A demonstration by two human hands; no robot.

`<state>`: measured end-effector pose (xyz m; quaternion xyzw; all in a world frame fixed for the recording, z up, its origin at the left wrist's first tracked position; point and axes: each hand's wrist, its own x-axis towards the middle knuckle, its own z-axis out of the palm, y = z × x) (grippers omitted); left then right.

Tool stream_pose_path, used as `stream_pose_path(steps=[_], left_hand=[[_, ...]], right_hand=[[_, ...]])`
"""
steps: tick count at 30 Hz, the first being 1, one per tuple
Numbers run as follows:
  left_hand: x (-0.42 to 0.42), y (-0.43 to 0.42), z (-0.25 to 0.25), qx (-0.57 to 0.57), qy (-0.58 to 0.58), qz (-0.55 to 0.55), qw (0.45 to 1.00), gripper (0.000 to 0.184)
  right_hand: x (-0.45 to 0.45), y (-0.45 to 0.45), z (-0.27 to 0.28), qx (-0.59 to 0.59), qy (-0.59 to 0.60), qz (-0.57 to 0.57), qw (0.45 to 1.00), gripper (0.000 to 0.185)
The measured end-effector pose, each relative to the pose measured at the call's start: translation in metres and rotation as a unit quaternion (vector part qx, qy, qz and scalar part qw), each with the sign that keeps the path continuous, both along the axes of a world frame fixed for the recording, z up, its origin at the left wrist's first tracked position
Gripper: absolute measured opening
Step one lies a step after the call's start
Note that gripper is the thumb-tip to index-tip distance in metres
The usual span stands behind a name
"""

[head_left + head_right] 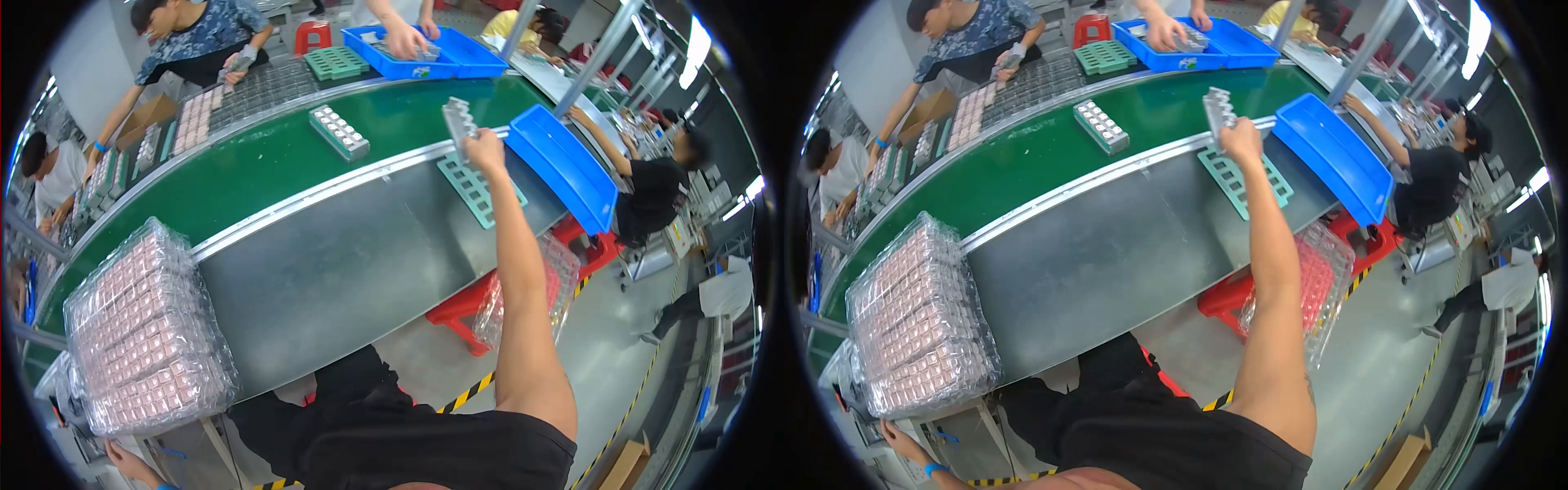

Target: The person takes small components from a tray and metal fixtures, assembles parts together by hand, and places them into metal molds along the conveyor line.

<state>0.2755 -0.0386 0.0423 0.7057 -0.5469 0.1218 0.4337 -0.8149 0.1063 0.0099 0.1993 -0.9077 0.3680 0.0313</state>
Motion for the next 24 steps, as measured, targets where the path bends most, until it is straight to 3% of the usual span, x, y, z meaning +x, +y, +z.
stream_pose_path(steps=[2, 5, 6, 8, 10, 11, 12, 13, 14, 15, 16, 18, 19, 21, 23, 24], left_hand=[[0.001, 0.006, 0.0, -0.005, 0.02, 0.012, 1.0, 0.041], [0.01, 0.01, 0.003, -0.004, 0.058, 0.024, 0.998, 0.043], [0.01, 0.013, 0.006, -0.004, 0.059, 0.033, 0.998, 0.043], [0.014, 0.016, 0.01, -0.013, 0.064, 0.031, 0.997, 0.041], [0.03, 0.017, 0.009, -0.005, 0.063, 0.046, 0.997, 0.04], [-0.002, 0.025, 0.02, -0.003, 0.098, 0.061, 0.993, 0.04], [0.021, 0.027, 0.003, -0.038, 0.095, 0.048, 0.994, 0.039], [0.033, 0.029, -0.002, -0.048, 0.109, 0.07, 0.99, 0.038], [-0.005, 0.049, 0.017, -0.035, 0.142, 0.077, 0.986, 0.038], [0.01, 0.052, 0.01, -0.076, 0.094, 0.05, 0.991, 0.04], [-0.025, 0.063, 0.029, -0.047, 0.133, 0.131, 0.981, 0.045], [-0.035, 0.08, 0.036, -0.039, 0.181, 0.106, 0.977, 0.046], [-0.041, 0.078, 0.041, -0.046, 0.186, 0.091, 0.977, 0.047], [-0.054, 0.081, 0.05, -0.041, 0.227, 0.094, 0.969, 0.049], [-0.064, 0.075, 0.057, -0.029, 0.294, 0.083, 0.952, 0.055], [-0.057, 0.07, 0.053, -0.038, 0.312, 0.072, 0.947, 0.056]], right_hand=[[-0.037, -0.02, 0.006, -0.019, -0.004, 0.035, 0.999, 0.041], [-0.06, -0.052, 0.019, -0.17, -0.066, 0.033, 0.983, 0.033], [-0.082, -0.061, 0.015, -0.229, -0.137, 0.095, 0.959, 0.029], [-0.091, -0.072, 0.023, -0.301, -0.272, 0.058, 0.912, 0.023], [-0.099, -0.075, 0.021, -0.298, -0.272, 0.047, 0.914, 0.034], [-0.118, -0.072, 0.012, -0.296, -0.27, 0.071, 0.913, 0.032], [-0.142, -0.071, -0.004, -0.356, -0.31, 0.111, 0.875, 0.029], [-0.182, -0.077, -0.023, -0.355, -0.321, 0.12, 0.87, 0.024], [-0.193, -0.074, -0.018, -0.339, -0.349, 0.133, 0.863, 0.02], [-0.221, -0.074, -0.026, -0.362, -0.367, 0.17, 0.84, 0.022], [-0.239, -0.076, -0.026, -0.331, -0.298, 0.161, 0.881, 0.029], [-0.284, -0.1, -0.022, -0.283, -0.233, 0.186, 0.912, 0.034], [-0.305, -0.108, -0.019, -0.289, -0.227, 0.236, 0.9, 0.035], [-0.28, -0.126, 0.018, -0.284, -0.154, 0.227, 0.919, 0.044], [-0.23, -0.147, 0.053, -0.259, -0.006, 0.137, 0.956, 0.056], [-0.211, -0.156, 0.056, -0.204, 0.118, 0.145, 0.961, 0.059]])
